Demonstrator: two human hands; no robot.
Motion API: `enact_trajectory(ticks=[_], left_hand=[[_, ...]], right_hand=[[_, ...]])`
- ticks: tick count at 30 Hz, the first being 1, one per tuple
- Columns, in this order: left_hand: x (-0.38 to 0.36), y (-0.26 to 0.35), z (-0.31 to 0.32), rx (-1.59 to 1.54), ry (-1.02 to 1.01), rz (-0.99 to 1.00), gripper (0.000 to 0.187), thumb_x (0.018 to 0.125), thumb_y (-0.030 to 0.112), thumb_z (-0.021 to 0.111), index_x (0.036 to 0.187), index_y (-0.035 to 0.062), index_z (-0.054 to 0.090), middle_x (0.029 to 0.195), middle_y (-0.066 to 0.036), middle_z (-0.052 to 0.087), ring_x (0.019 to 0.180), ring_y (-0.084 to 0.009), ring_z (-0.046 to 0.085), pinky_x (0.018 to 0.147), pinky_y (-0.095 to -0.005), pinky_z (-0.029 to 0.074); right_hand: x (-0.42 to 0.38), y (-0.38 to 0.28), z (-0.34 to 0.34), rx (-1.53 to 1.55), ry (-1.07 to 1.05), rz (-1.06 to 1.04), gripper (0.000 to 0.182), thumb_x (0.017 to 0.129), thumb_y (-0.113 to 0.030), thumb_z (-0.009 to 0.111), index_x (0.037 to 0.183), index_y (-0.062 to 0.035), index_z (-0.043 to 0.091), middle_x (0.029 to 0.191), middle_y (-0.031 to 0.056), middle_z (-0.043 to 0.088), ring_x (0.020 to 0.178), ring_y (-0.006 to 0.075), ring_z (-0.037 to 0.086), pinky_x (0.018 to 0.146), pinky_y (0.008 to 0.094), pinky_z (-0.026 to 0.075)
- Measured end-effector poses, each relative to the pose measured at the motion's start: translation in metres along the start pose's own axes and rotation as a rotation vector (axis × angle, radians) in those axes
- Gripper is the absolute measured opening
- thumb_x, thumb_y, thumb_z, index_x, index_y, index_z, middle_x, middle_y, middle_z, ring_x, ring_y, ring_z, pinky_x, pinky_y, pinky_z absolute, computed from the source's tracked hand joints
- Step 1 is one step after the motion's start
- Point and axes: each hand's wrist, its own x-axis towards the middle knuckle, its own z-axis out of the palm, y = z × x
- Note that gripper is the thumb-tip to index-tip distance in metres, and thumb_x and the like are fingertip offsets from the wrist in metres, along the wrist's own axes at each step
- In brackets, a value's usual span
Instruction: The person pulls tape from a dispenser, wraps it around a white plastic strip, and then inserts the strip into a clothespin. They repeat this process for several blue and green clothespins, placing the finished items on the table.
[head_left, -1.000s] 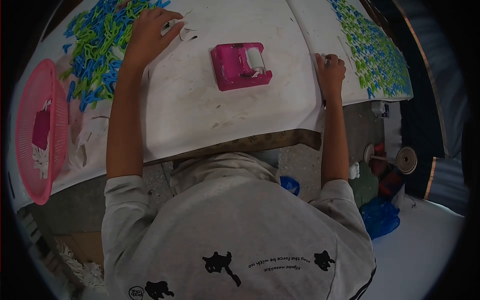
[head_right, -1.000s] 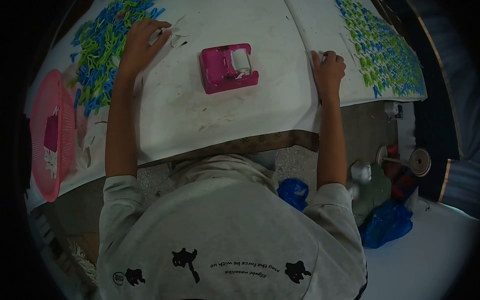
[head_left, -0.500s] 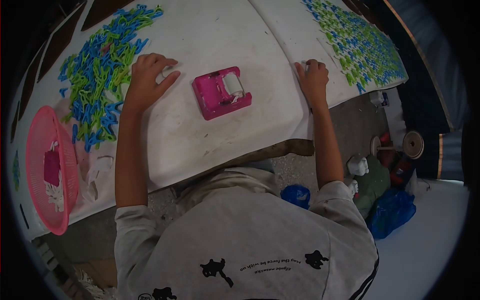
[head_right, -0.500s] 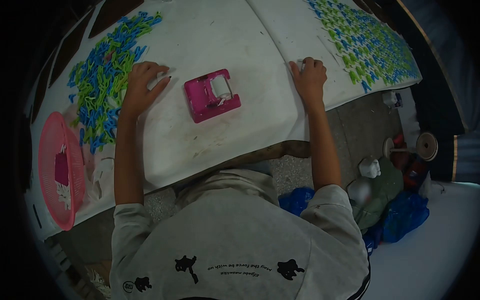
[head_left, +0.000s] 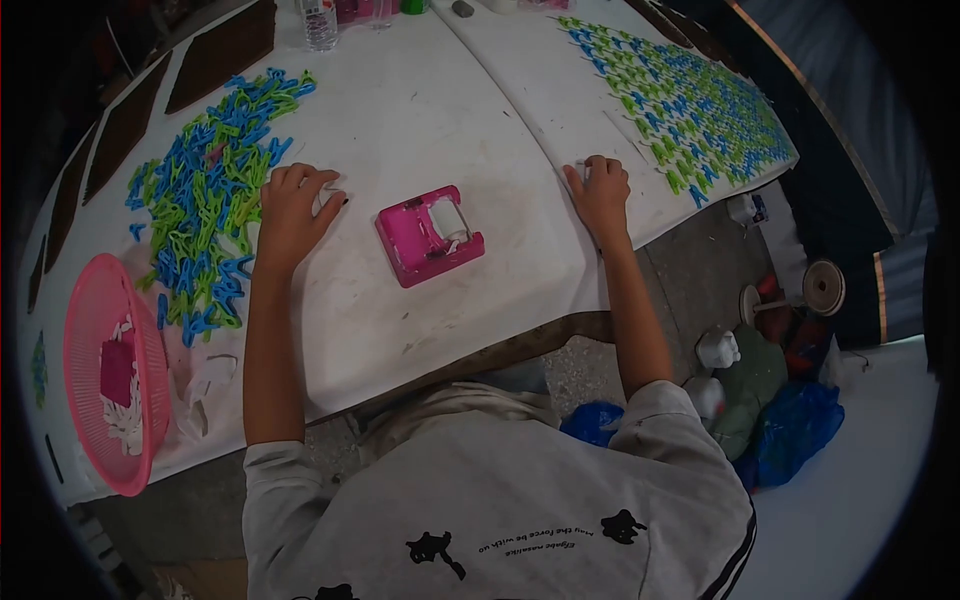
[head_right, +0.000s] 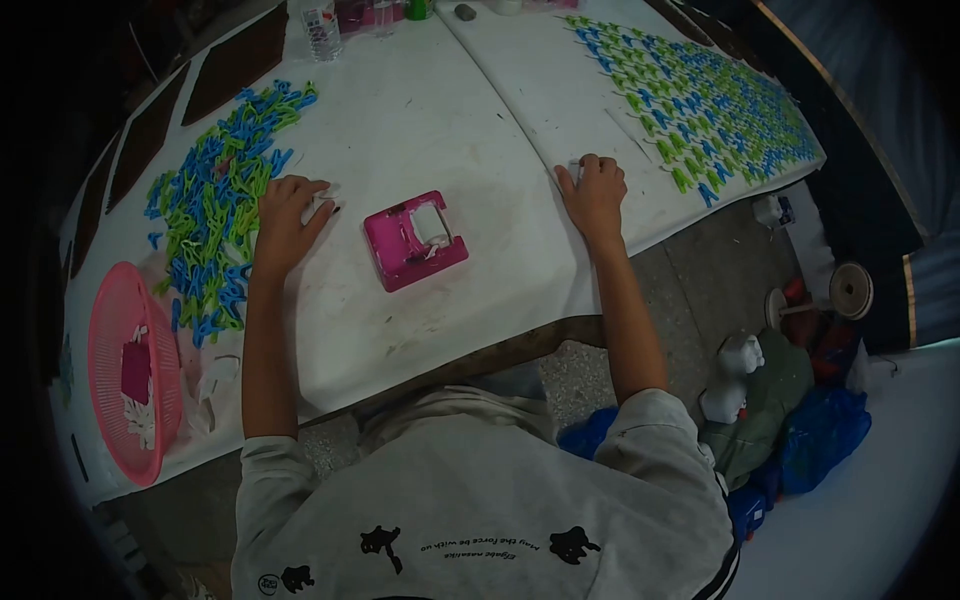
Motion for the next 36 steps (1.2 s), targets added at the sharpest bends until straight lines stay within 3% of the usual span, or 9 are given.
enact_trajectory(ticks=[4,9,11,17,24,26,29,34,36], left_hand=[[-0.007,-0.006,-0.006,0.121,0.056,-0.094,0.030,0.082,0.027,0.073,0.110,0.0162,0.069,0.104,-0.004,0.058,0.105,-0.0248,0.049,0.090,-0.0399,0.035],[-0.017,-0.030,-0.026,0.145,0.122,-0.195,0.035,0.078,0.028,0.076,0.111,0.0185,0.069,0.111,-0.004,0.056,0.110,-0.0245,0.046,0.095,-0.0425,0.034],[-0.019,-0.030,-0.036,0.154,0.092,-0.201,0.036,0.077,0.029,0.077,0.112,0.0200,0.069,0.113,-0.004,0.055,0.111,-0.0245,0.046,0.096,-0.0429,0.033],[-0.014,-0.021,-0.020,0.125,-0.002,-0.151,0.035,0.080,0.028,0.076,0.114,0.0259,0.070,0.120,-0.005,0.054,0.116,-0.0256,0.044,0.098,-0.0437,0.030],[-0.010,-0.027,-0.004,0.056,0.057,-0.064,0.020,0.078,0.019,0.076,0.097,0.0232,0.075,0.115,-0.003,0.057,0.116,-0.0264,0.046,0.095,-0.0444,0.032],[-0.005,-0.030,-0.006,0.082,0.054,-0.040,0.019,0.076,0.015,0.075,0.093,0.0222,0.074,0.115,-0.004,0.057,0.117,-0.0259,0.046,0.095,-0.0441,0.032],[-0.009,-0.030,-0.010,0.087,0.052,-0.028,0.018,0.073,0.009,0.072,0.087,0.0202,0.072,0.113,-0.004,0.058,0.116,-0.0253,0.046,0.093,-0.0435,0.032],[-0.010,-0.051,-0.020,0.162,0.140,-0.104,0.015,0.072,0.014,0.074,0.087,0.0174,0.070,0.110,-0.003,0.058,0.114,-0.0258,0.047,0.091,-0.0436,0.032],[-0.010,-0.057,-0.018,0.304,0.294,-0.258,0.019,0.074,0.020,0.076,0.092,0.0160,0.071,0.108,-0.003,0.057,0.109,-0.0262,0.047,0.089,-0.0442,0.033]], right_hand=[[0.000,0.000,-0.003,0.025,0.011,-0.039,0.043,0.086,-0.037,0.068,0.109,-0.0019,0.062,0.115,0.0229,0.055,0.104,0.0392,0.052,0.090,0.0512,0.043],[0.031,-0.043,-0.023,-0.037,-0.222,-0.004,0.039,0.085,-0.034,0.068,0.105,-0.0002,0.065,0.111,0.0234,0.059,0.104,0.0374,0.055,0.091,0.0464,0.043],[0.058,-0.062,-0.012,0.270,-0.119,-0.371,0.030,0.086,-0.027,0.068,0.105,-0.0032,0.066,0.103,0.0172,0.064,0.101,0.0333,0.056,0.091,0.0424,0.043],[0.117,-0.130,0.056,0.745,-0.062,-0.707,0.012,0.086,-0.013,0.066,0.092,-0.0029,0.068,0.089,0.0109,0.066,0.089,0.0300,0.057,0.084,0.0391,0.045],[0.111,-0.133,0.105,0.838,-0.039,-0.455,0.013,0.087,-0.014,0.065,0.088,-0.0015,0.069,0.083,0.0106,0.065,0.079,0.0225,0.059,0.067,0.0332,0.048],[0.116,-0.124,0.117,0.886,-0.182,-0.201,0.017,0.087,-0.017,0.065,0.090,-0.0003,0.069,0.081,0.0109,0.064,0.074,0.0196,0.060,0.066,0.0315,0.048],[0.121,-0.119,0.120,0.905,-0.253,-0.068,0.021,0.088,-0.020,0.065,0.091,0.0007,0.069,0.078,0.0109,0.064,0.069,0.0181,0.059,0.065,0.0311,0.048],[0.125,-0.120,0.133,0.921,-0.216,-0.108,0.023,0.088,-0.021,0.064,0.091,0.0014,0.069,0.074,0.0093,0.064,0.068,0.0161,0.059,0.065,0.0295,0.047],[0.125,-0.116,0.131,0.910,-0.215,-0.117,0.024,0.089,-0.021,0.064,0.091,0.0015,0.069,0.075,0.0085,0.065,0.068,0.0149,0.058,0.065,0.0290,0.047]])
